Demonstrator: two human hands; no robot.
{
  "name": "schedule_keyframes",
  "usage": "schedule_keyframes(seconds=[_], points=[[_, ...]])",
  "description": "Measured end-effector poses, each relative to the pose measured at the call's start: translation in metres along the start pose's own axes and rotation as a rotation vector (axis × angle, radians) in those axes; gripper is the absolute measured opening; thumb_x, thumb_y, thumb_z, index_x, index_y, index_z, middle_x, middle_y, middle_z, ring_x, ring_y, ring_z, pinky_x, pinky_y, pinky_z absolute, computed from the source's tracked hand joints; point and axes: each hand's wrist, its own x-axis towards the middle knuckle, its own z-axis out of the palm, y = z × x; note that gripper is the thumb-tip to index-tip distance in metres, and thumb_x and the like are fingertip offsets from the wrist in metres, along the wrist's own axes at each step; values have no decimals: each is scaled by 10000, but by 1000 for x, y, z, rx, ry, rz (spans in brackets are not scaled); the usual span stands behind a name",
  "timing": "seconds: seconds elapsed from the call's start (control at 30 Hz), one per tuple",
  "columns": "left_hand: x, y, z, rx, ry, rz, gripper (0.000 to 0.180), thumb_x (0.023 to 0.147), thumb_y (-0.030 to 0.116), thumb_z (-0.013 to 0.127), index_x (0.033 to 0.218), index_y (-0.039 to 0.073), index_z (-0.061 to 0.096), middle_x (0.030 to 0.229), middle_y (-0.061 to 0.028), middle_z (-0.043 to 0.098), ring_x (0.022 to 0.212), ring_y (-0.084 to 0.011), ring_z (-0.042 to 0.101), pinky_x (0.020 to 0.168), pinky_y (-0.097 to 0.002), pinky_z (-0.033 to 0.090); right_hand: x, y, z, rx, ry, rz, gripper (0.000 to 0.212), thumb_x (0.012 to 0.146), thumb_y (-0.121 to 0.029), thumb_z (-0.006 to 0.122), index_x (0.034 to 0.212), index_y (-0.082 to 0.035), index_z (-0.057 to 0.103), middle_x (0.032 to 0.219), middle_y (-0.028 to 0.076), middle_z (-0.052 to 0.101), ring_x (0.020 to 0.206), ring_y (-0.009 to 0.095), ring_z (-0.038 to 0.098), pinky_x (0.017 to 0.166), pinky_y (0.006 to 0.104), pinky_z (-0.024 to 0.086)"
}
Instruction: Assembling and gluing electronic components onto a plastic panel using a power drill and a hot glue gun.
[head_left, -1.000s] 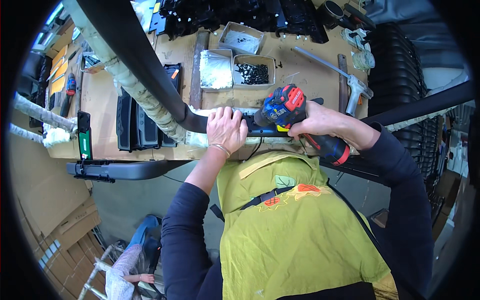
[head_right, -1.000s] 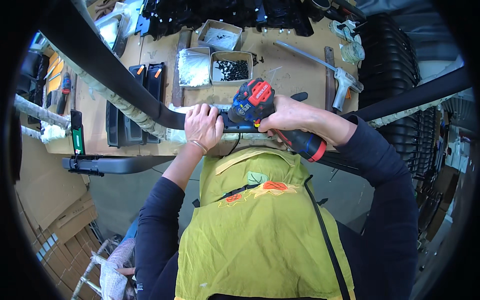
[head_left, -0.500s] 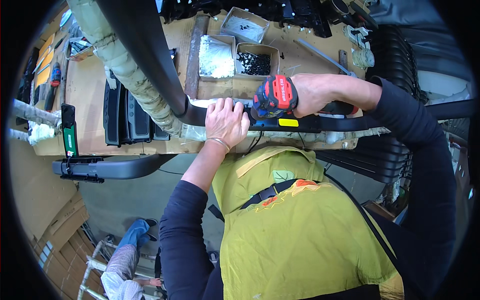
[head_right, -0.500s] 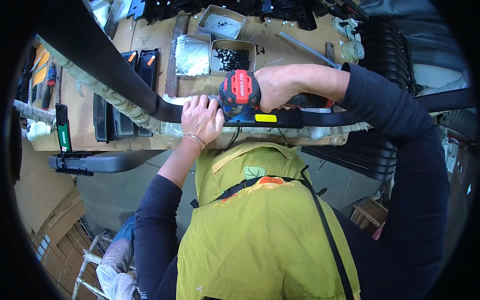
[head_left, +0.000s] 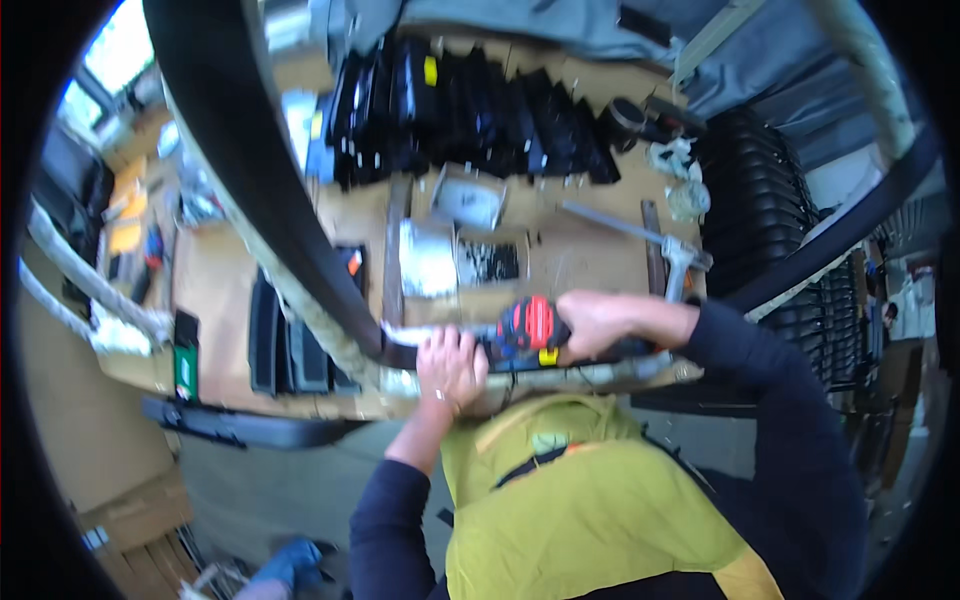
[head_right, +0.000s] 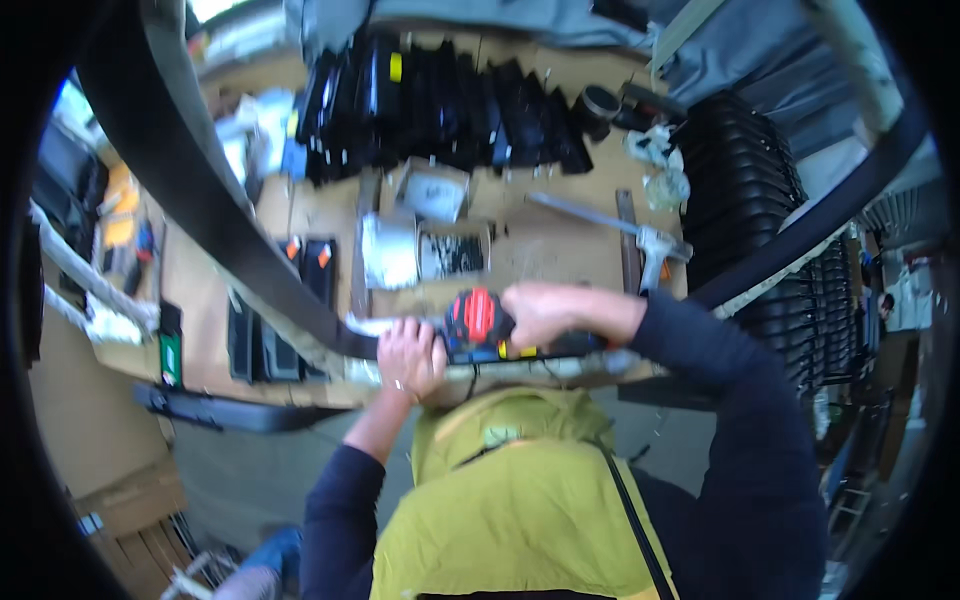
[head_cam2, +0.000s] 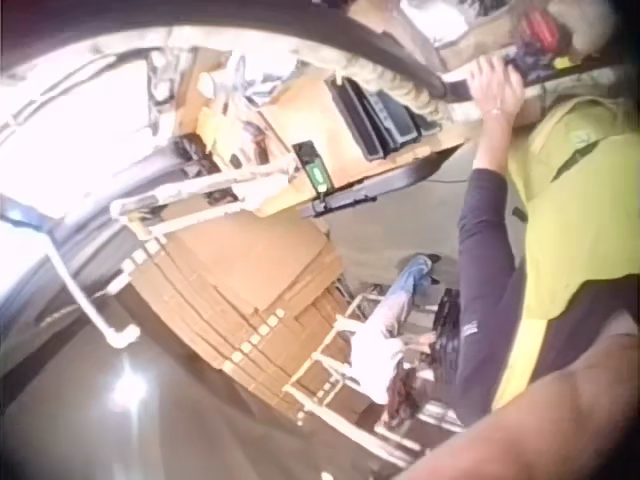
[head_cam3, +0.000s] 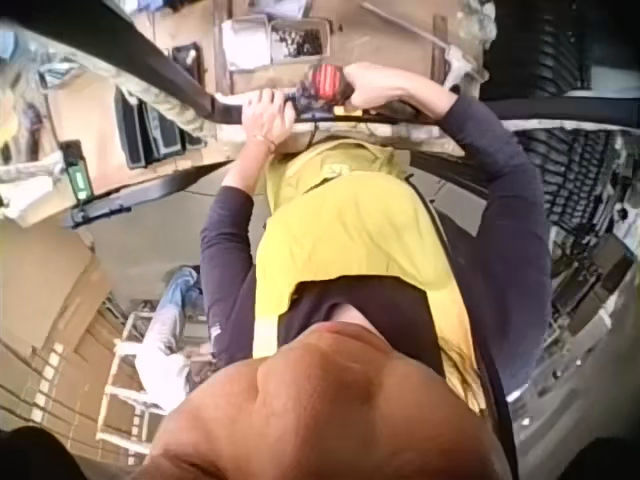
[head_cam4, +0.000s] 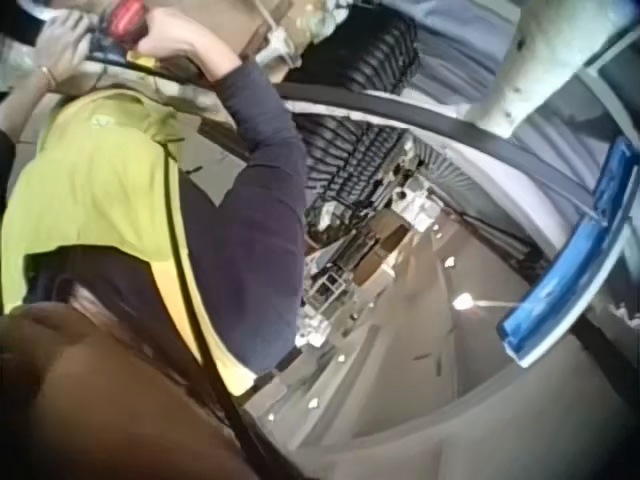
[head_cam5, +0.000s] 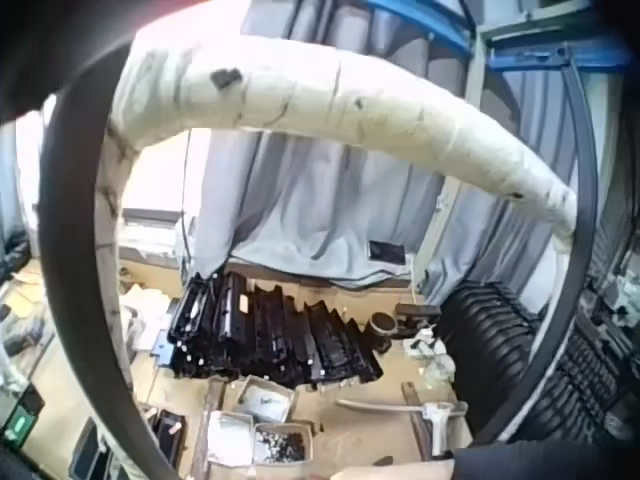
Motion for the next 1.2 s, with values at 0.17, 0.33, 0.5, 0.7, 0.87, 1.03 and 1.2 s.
schedule_keyframes(seconds=[0.17,0.33,0.5,0.7,0.87,1.03,1.2], points=[[-5,10,-10,70,-19,1,213,809,282,564,806,71,586,842,-128,561,874,-318,555,759,-447,422,-62,36,1,321,431,-14,313,715,-157,718,921,59,626,663,176,656,648,287,681,636,413,538],[2,17,-14,142,-28,64,220,836,286,556,824,71,596,852,-131,569,880,-318,553,800,-436,418,22,158,19,-269,965,-124,326,704,-133,697,965,35,594,869,220,667,785,365,687,666,446,548],[5,20,-34,291,-264,74,379,865,378,586,1087,71,606,1026,-133,588,1039,-298,541,897,-455,397,97,218,40,-638,1171,-34,258,755,-89,613,1000,-27,563,930,161,613,834,324,653,715,414,538],[92,16,-187,1146,-182,586,756,764,621,640,1252,46,589,1354,-151,476,1228,-307,463,1143,-616,176,92,213,44,-637,1170,115,353,730,-140,657,1071,-80,586,983,118,606,978,301,603,836,432,451],[145,51,-260,1393,-792,279,651,735,707,641,972,109,747,946,-37,695,1020,-208,582,958,-384,376,-101,163,1,-891,777,176,357,668,-435,769,800,-107,721,772,72,678,834,270,655,743,450,425],[126,0,-250,1366,-659,412,230,872,178,547,964,25,693,1028,-137,673,1053,-260,577,950,-350,409,-186,195,37,-1372,759,317,277,785,-265,669,936,-34,646,1000,108,575,1079,253,509,1059,415,330],[86,-6,-258,1290,-415,721,260,844,150,566,1052,3,619,1110,-178,628,1132,-294,556,1029,-379,392,-198,192,71,-1530,907,288,145,785,-161,578,862,-70,660,844,69,557,954,219,551,959,352,386]])
